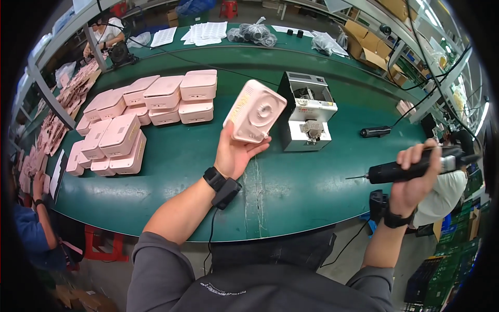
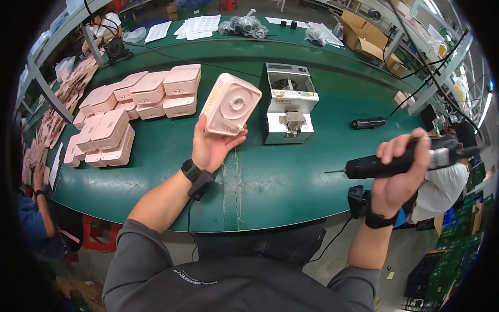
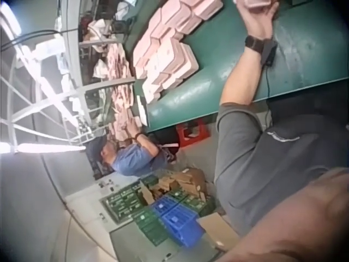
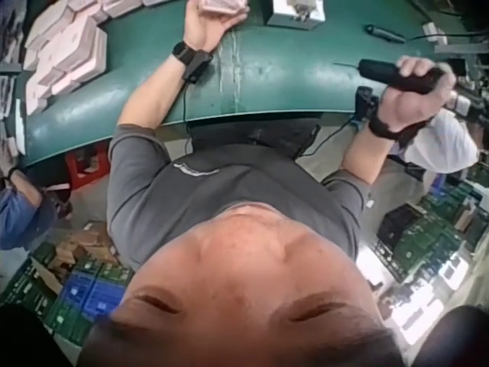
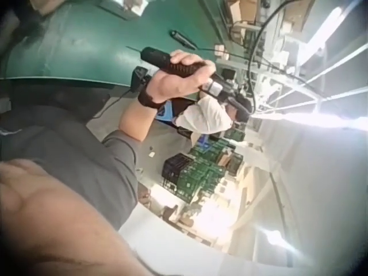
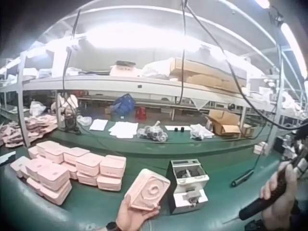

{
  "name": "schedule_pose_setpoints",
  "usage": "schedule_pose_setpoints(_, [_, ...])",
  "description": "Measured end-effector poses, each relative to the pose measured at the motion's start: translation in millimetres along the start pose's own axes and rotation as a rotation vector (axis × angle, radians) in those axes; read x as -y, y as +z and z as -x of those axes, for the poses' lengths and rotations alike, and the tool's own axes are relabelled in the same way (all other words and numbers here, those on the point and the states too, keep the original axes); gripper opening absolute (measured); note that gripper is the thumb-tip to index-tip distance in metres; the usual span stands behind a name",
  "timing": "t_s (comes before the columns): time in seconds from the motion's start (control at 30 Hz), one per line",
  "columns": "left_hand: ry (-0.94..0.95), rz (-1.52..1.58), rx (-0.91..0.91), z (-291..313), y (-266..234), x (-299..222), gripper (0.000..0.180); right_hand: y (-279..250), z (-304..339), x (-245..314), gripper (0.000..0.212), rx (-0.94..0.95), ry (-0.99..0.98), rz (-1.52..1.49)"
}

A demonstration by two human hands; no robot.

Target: The person picks up a pink device, places it on the table, and uses a power screwdriver to drive screws into its base. After finishing, they set the device aside and repeat the process with another pink device from the stack.

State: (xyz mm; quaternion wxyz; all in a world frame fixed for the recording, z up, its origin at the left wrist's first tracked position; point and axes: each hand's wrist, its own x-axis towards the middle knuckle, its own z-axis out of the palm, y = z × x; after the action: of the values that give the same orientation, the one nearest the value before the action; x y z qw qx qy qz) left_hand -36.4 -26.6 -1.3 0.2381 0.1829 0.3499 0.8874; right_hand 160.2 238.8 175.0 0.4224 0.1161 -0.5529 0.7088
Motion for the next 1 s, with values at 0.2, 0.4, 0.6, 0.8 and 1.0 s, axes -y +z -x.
schedule_pose_setpoints(0.2, [-0.314, 0.073, -0.04, -11.0, -16.0, 0.3, 0.091, -27.8, 14.6, -48.4, 0.028, -0.113, 0.089, 0.202])
schedule_pose_setpoints(0.4, [-0.308, -0.179, -0.145, -8.3, -20.9, 7.5, 0.066, -30.2, 17.5, -79.8, 0.023, -0.142, 0.214, 0.204])
schedule_pose_setpoints(0.6, [0.072, -1.033, -0.479, -4.6, -17.3, 12.9, 0.028, -45.4, 18.6, -96.1, 0.019, -0.156, 0.265, 0.234])
schedule_pose_setpoints(0.8, [0.154, -1.174, -0.526, -10.1, -10.4, 12.5, 0.023, -54.3, 19.1, -98.4, 0.019, -0.203, 0.259, 0.208])
schedule_pose_setpoints(1.0, [0.287, -1.55, -0.233, -62.2, -33.5, 17.6, 0.052, -56.1, 22.5, -95.3, 0.017, -0.198, 0.228, 0.194])
